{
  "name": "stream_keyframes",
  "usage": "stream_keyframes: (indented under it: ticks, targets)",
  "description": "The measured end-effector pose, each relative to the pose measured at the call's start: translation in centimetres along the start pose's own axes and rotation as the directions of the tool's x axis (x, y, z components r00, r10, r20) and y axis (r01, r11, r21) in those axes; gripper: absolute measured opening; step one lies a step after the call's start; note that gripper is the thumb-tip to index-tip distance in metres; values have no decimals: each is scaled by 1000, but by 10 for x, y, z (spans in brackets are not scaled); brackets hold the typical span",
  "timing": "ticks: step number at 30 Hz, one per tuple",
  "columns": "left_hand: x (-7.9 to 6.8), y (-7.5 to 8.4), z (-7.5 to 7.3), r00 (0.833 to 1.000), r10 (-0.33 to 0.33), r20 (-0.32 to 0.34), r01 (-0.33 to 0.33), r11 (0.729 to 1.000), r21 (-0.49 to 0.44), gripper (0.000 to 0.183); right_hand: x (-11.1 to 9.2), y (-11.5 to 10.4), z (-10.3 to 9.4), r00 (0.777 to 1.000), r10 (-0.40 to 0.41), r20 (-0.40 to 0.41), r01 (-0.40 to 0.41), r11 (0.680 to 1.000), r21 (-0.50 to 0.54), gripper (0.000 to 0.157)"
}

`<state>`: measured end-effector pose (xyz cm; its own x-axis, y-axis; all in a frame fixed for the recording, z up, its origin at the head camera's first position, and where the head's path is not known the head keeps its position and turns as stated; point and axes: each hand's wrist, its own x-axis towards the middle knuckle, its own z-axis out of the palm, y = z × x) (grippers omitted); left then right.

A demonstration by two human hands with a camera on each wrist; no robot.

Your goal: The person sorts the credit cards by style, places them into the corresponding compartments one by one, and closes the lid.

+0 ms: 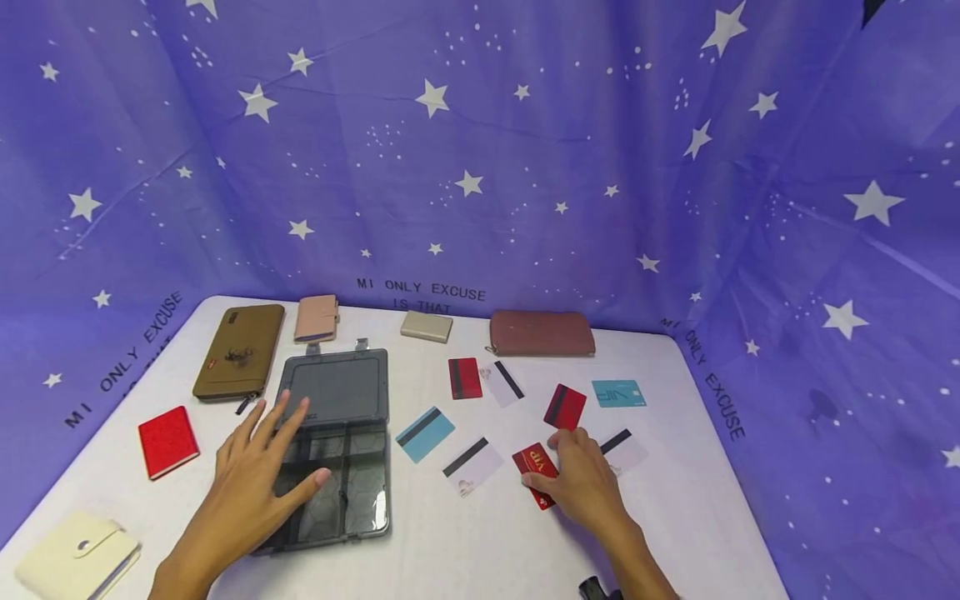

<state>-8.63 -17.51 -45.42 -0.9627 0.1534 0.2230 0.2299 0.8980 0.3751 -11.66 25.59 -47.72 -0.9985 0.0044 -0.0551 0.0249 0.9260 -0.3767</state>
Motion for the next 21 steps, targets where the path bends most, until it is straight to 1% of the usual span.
stream_keyframes:
  ticks: [4,6,8,10,12,14,18,21]
  targets:
    - [-13,-19,-4,997,-67,-25,66,997,-30,82,4,-5,6,999,38,2,-38,999,14,65]
    - [-19,-27,-6,995,-90,-42,88,995,-40,77,4,-7,8,999,51,15,-51,998,29,60]
    - [-26,-34,-8,993,-101,-66,97,994,-57,74,4,-9,10,998,51,25,-52,998,44,51]
    - [-31,-40,-10,991,-102,-83,95,992,-78,71,5,-11,10,999,41,25,-43,997,63,43]
    - [-35,-46,-10,991,-98,-94,89,991,-98,65,5,-14,9,999,29,15,-30,997,69,39]
    - [-40,-51,-10,991,-94,-96,83,991,-107,60,6,-16,8,1000,21,7,-21,998,63,41]
    - [-45,-60,-6,991,-59,-122,43,990,-131,54,7,-20,6,1000,26,18,-26,999,20,47]
    - [-46,-64,-1,990,-29,-137,6,986,-166,54,9,-21,3,999,42,23,-43,998,44,42]
